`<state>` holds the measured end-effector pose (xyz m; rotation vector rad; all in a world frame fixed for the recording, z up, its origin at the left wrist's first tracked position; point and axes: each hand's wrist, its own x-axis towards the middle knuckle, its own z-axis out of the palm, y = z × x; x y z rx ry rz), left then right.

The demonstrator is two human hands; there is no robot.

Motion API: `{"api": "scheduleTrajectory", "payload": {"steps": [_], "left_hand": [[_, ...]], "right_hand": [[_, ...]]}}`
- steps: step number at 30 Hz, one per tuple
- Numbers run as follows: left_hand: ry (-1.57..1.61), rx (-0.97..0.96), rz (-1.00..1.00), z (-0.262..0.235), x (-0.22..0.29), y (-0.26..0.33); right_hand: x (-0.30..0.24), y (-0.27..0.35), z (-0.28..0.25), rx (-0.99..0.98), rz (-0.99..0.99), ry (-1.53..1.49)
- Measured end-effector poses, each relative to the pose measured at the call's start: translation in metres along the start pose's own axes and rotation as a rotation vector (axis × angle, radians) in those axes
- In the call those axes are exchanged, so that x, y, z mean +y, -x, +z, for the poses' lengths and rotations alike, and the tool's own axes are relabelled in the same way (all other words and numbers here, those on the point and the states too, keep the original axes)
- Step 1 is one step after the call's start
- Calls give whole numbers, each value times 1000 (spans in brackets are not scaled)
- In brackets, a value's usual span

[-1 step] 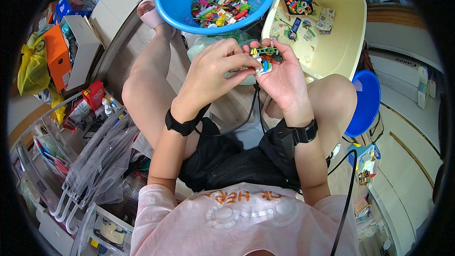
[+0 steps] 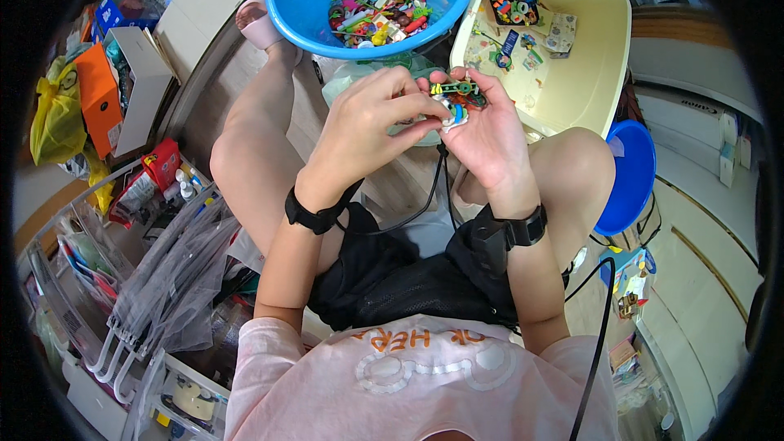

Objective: The person assembles small plastic building blocks into miniature models. They pick pieces from a blue bowl and a yellow tray, connect them by hand, and place completed models into the tray. The person handles multiple small parts and builds several distinct models during the clip.

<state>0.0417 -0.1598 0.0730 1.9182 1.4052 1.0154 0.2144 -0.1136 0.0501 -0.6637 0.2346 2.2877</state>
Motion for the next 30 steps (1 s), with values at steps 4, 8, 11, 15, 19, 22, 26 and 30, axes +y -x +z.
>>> {"api": "scheduleTrajectory", "payload": {"steps": [4, 8, 11, 15, 19, 22, 26, 30], "left_hand": [[40, 39, 48, 2, 6, -4], [225, 109, -15, 4, 11, -4], [351, 135, -39, 4, 10, -6], [713, 149, -152, 10, 8, -8], [1065, 180, -434, 11, 11, -4], [1153, 96, -508, 5, 5, -5], [1235, 46, -555, 2, 1, -4], [1283, 18, -611, -1, 3, -3]], "right_hand": [[-2, 2, -1, -8, 16, 26], [-7, 7, 2, 6, 15, 66], [-8, 8, 5, 60, 3, 86], [-6, 9, 9, 128, -45, 91], [-7, 11, 10, 142, -46, 58], [-8, 10, 11, 133, -35, 43], [-9, 9, 9, 100, -26, 30], [-7, 8, 8, 76, -13, 23]]}}
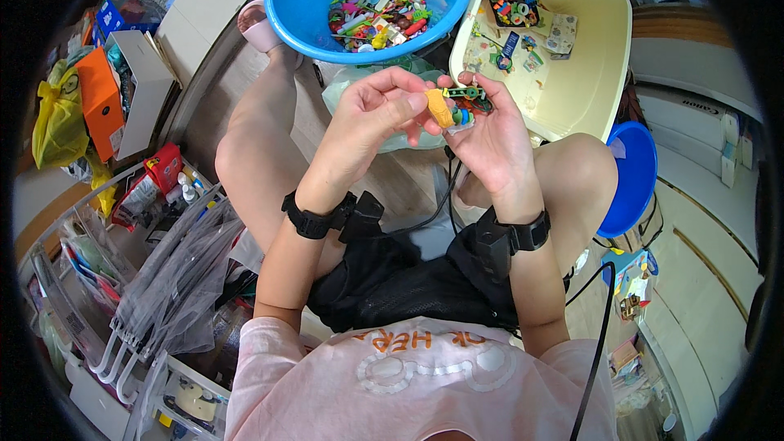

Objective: The person assembles small plastic building blocks into miniature models. They pick pieces from a blue bowl and a yellow tray, connect them by hand, and place completed models into the tray. The person handles multiple small parts and builds several distinct models during the clip.

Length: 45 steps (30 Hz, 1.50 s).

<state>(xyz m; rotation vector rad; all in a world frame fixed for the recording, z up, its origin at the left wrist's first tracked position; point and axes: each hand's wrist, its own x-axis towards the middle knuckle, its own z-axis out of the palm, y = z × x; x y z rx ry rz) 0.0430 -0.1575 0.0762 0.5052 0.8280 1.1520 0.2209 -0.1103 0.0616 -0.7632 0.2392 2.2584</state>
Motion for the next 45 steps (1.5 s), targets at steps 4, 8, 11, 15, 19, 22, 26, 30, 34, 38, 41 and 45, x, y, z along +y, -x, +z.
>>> {"api": "scheduleTrajectory", "payload": {"steps": [4, 8, 11, 15, 19, 22, 26, 30, 34, 38, 41, 45], "left_hand": [[-175, 10, 93, 0, 5, 3], [-24, -33, 100, -1, 9, 5], [143, -28, 41, 0, 9, 3], [-32, 4, 107, 3, 8, 2], [-117, 23, 173, 4, 7, 4], [-147, 27, 173, 4, 8, 4], [-247, 68, 217, 8, 6, 6], [-272, 75, 166, 7, 10, 6], [-267, 85, 90, 4, 12, 2], [-183, 54, 31, -2, 14, 0], [-116, 44, 2, -5, 16, 1], [-86, 30, 4, -6, 18, 1]], "right_hand": [[2, 0, 2, 58, -40, 19], [3, 0, 3, 9, -8, -10], [4, -1, 3, 9, -7, -10], [2, -2, 0, -1, 7, 8], [1, -4, -2, -20, 39, 6], [2, -5, -2, 4, 20, 57], [4, -6, -2, 10, 21, 49], [3, -8, -5, 1, 32, 55], [5, -12, -8, 11, 36, 73], [6, -10, -5, -3, 44, 16], [7, -9, -1, 20, 41, -26], [8, -8, 1, 27, 45, -41]]}}
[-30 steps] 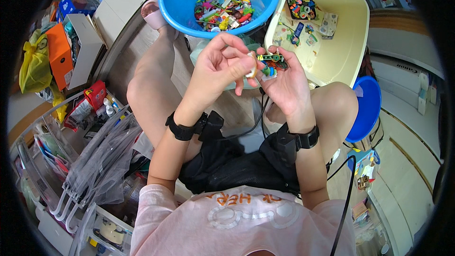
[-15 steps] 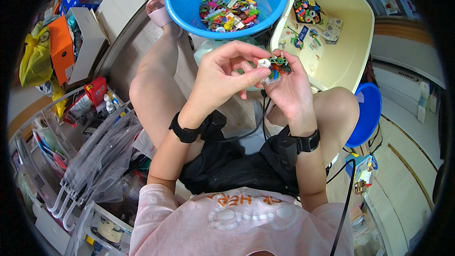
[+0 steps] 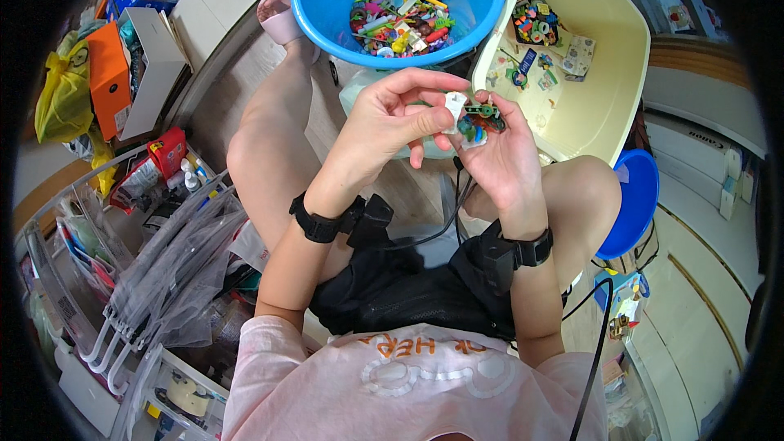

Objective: The person assembles small plastic building blocks into miniature models. They pick pieces from a blue bowl and a yellow tray, connect them by hand, and place completed models into the tray. The person handles multiple small parts and builds several distinct models during the clip.

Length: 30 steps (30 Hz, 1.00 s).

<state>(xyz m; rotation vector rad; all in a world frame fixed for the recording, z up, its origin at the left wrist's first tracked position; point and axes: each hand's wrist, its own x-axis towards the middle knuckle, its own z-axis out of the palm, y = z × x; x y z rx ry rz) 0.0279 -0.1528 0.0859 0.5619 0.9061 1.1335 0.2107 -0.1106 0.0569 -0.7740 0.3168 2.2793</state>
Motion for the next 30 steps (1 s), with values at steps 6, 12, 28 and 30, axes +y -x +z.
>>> {"api": "scheduleTrajectory", "payload": {"steps": [6, 12, 28, 30], "left_hand": [[8, 11, -5, -1, 3, -5], [-62, 105, 167, -2, 11, -23], [-1096, 175, 559, 5, 2, -14], [-1057, 186, 562, 7, -3, -16]], "right_hand": [[-2, -2, -2, 7, 15, -11], [-2, -6, -6, -31, 16, -76], [-2, -4, -2, 2, -62, -43], [-2, -3, -1, -10, -44, -24]]}}
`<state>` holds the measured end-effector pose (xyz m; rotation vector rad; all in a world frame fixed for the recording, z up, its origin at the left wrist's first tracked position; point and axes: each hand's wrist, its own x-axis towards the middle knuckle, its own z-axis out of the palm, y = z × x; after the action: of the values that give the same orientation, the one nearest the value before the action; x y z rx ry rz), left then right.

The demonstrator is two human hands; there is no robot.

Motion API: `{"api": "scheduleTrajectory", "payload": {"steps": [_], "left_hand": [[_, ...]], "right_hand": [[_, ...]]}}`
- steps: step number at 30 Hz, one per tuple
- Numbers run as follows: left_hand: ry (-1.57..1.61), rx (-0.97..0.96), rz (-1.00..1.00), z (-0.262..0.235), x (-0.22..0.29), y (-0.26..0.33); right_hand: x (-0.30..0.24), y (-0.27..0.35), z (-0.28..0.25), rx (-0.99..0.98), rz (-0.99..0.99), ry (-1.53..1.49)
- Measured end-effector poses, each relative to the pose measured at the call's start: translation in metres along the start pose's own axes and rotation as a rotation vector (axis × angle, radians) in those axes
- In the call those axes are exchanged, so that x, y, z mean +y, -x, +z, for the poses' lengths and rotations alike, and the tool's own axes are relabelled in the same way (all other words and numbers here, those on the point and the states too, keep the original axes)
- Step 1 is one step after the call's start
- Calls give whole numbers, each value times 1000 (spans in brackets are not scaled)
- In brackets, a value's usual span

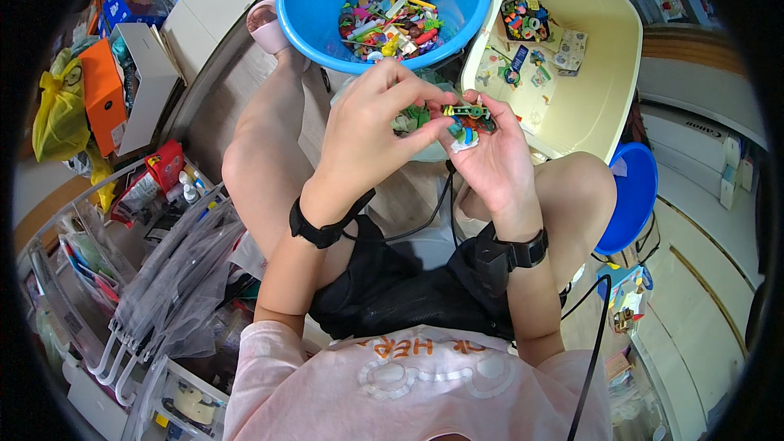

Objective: The person assembles small plastic building blocks into miniature models. They pick pieces from a blue bowl and a yellow tray, connect them by hand, and place completed models into the tray. The person handles multiple small parts and builds several distinct models during the clip.

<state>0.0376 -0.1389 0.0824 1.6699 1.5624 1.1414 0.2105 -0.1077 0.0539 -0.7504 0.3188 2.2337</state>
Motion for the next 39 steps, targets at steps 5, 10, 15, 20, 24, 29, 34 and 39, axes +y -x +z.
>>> {"api": "scheduleTrajectory", "payload": {"steps": [5, 10, 15, 20, 24, 29, 34, 39], "left_hand": [[-135, -23, 33, 5, 1, 2], [-202, -47, 58, 6, 2, 3], [-122, -30, 60, 8, -2, 2], [64, 7, -118, 4, -3, 3], [220, -1, -312, 0, -3, 5], [459, 3, -412, 4, -7, 6], [521, -38, -437, 4, -10, 7], [602, -51, -454, 6, -8, 6]], "right_hand": [[-1, 0, -1, -63, 37, -6], [0, 1, -1, -67, 28, -14], [1, 1, 0, -53, 21, -21], [1, 2, 0, -66, 15, -55], [2, 2, 1, -78, 9, -53], [2, 2, 1, -74, 7, -54], [1, 3, 0, -61, 4, -69], [-3, 6, -1, -57, -25, -40]]}}
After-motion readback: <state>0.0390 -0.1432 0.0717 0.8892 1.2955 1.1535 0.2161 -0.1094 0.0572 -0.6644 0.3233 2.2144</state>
